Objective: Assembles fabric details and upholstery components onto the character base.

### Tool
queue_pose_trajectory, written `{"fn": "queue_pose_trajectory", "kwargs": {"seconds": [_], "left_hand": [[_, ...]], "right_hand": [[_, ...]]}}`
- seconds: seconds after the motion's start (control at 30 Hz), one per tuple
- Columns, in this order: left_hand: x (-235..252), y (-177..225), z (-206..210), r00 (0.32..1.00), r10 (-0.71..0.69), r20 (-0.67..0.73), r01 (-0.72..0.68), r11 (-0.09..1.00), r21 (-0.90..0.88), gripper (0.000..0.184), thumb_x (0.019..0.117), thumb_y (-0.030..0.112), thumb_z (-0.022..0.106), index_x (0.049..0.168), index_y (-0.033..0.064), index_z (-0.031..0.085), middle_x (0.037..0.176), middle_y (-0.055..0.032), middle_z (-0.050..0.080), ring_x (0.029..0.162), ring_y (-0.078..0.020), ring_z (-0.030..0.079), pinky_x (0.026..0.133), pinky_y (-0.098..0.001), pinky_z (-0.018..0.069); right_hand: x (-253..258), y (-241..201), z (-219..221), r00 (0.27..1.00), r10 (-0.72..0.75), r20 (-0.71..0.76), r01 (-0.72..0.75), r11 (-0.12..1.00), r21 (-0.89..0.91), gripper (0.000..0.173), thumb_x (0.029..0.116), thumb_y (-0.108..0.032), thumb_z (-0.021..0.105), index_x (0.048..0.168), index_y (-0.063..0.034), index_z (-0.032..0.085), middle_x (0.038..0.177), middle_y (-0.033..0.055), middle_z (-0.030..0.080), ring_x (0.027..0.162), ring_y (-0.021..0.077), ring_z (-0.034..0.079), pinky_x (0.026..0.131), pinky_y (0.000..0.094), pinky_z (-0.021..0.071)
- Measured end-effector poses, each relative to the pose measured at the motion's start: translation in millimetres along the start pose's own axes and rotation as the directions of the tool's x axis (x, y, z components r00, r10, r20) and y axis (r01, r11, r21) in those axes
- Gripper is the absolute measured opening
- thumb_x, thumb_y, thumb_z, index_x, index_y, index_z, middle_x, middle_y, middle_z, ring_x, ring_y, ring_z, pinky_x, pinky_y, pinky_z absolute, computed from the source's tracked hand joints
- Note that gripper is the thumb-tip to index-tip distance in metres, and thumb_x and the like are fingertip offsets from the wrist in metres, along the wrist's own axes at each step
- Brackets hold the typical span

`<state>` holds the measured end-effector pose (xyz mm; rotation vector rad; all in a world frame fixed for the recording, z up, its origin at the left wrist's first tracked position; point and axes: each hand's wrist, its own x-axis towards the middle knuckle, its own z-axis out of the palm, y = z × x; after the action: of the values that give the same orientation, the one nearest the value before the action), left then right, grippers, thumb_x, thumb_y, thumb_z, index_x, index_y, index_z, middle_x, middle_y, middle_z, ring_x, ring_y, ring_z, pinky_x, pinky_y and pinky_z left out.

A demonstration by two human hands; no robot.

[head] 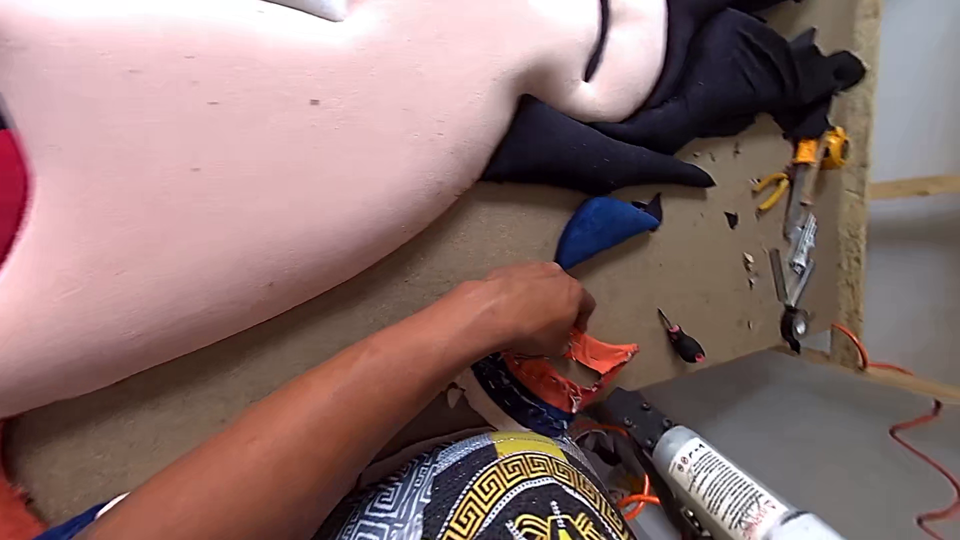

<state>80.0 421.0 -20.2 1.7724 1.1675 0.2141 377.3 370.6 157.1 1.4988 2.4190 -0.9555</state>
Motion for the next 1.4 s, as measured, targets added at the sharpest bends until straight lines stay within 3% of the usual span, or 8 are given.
{"fn": "queue_pose_trajectory", "kwargs": {"seconds": [0.2,0.27,0.37,0.53,0.7,0.83,1.03,1.4], "left_hand": [[13,25,-2,0.999,-0.033,0.038,0.023,0.970,0.240,0.018,0.0844,0.036,0.074,0.095,0.0229,0.069,0.084,0.0032,0.065,0.083,-0.0173,0.065,0.070,-0.0419,0.0536],[19,33,0,0.995,-0.050,0.091,0.024,0.962,0.271,0.025,0.0860,0.044,0.070,0.100,0.0226,0.068,0.082,0.0025,0.064,0.081,-0.0183,0.065,0.067,-0.0427,0.0532],[29,45,14,0.986,-0.064,0.157,0.015,0.955,0.297,0.044,0.0899,0.057,0.065,0.113,0.0200,0.069,0.096,-0.0019,0.069,0.091,-0.0229,0.069,0.075,-0.0483,0.0559],[42,57,27,0.986,-0.080,0.149,0.022,0.934,0.357,0.059,0.0974,0.070,0.044,0.095,0.0156,0.067,0.076,-0.0035,0.063,0.076,-0.0241,0.067,0.063,-0.0454,0.0525],[43,39,35,0.998,0.007,0.058,-0.028,0.930,0.366,0.060,0.0977,0.072,0.040,0.088,0.0192,0.065,0.069,0.0000,0.060,0.069,-0.0203,0.065,0.058,-0.0418,0.0503],[42,27,37,0.997,0.077,0.011,-0.076,0.941,0.329,0.058,0.0975,0.072,0.041,0.083,0.0204,0.064,0.064,0.0028,0.057,0.063,-0.0172,0.063,0.054,-0.0395,0.0484],[43,16,34,0.986,0.167,-0.003,-0.161,0.954,0.252,0.059,0.0966,0.073,0.041,0.077,0.0219,0.062,0.060,0.0053,0.053,0.060,-0.0138,0.060,0.052,-0.0376,0.0461],[47,19,30,0.993,0.098,0.061,-0.110,0.966,0.236,0.056,0.0960,0.071,0.046,0.077,0.0213,0.064,0.062,0.0044,0.054,0.063,-0.0152,0.061,0.055,-0.0387,0.0466]], "right_hand": [[-32,43,15,0.995,-0.040,-0.094,0.044,0.998,0.043,0.040,0.0904,-0.024,0.077,0.108,0.0103,0.069,0.100,0.0229,0.075,0.096,0.0192,0.075,0.093,0.0332,0.0585],[-37,46,20,0.998,-0.008,-0.060,0.012,0.998,0.065,0.040,0.0892,-0.026,0.079,0.111,0.0066,0.071,0.101,0.0186,0.076,0.098,0.0150,0.074,0.094,0.0314,0.0584],[-41,48,29,0.998,0.037,-0.049,-0.033,0.997,0.072,0.040,0.0885,-0.027,0.079,0.109,0.0060,0.072,0.099,0.0180,0.076,0.096,0.0157,0.074,0.092,0.0320,0.0589],[-42,57,36,1.000,0.006,-0.031,-0.002,0.990,0.140,0.043,0.0880,-0.028,0.080,0.113,0.0053,0.071,0.100,0.0167,0.077,0.095,0.0141,0.074,0.091,0.0309,0.0593],[-27,45,32,0.996,-0.070,0.050,0.061,0.986,0.155,0.041,0.0934,-0.026,0.074,0.122,0.0028,0.069,0.108,0.0173,0.076,0.102,0.0186,0.074,0.094,0.0340,0.0581],[-27,43,31,0.997,-0.056,0.055,0.048,0.989,0.139,0.043,0.0942,-0.028,0.071,0.122,0.0046,0.069,0.105,0.0189,0.076,0.099,0.0189,0.074,0.091,0.0318,0.0572],[-26,44,32,1.000,0.002,0.026,-0.008,0.973,0.231,0.039,0.0900,-0.022,0.076,0.120,0.0038,0.070,0.103,0.0154,0.077,0.098,0.0089,0.072,0.092,0.0234,0.0555],[-5,41,29,0.997,-0.069,0.046,0.064,0.993,0.103,0.038,0.0903,-0.026,0.073,0.117,0.0014,0.071,0.097,0.0154,0.077,0.091,0.0132,0.074,0.084,0.0265,0.0576]]}}
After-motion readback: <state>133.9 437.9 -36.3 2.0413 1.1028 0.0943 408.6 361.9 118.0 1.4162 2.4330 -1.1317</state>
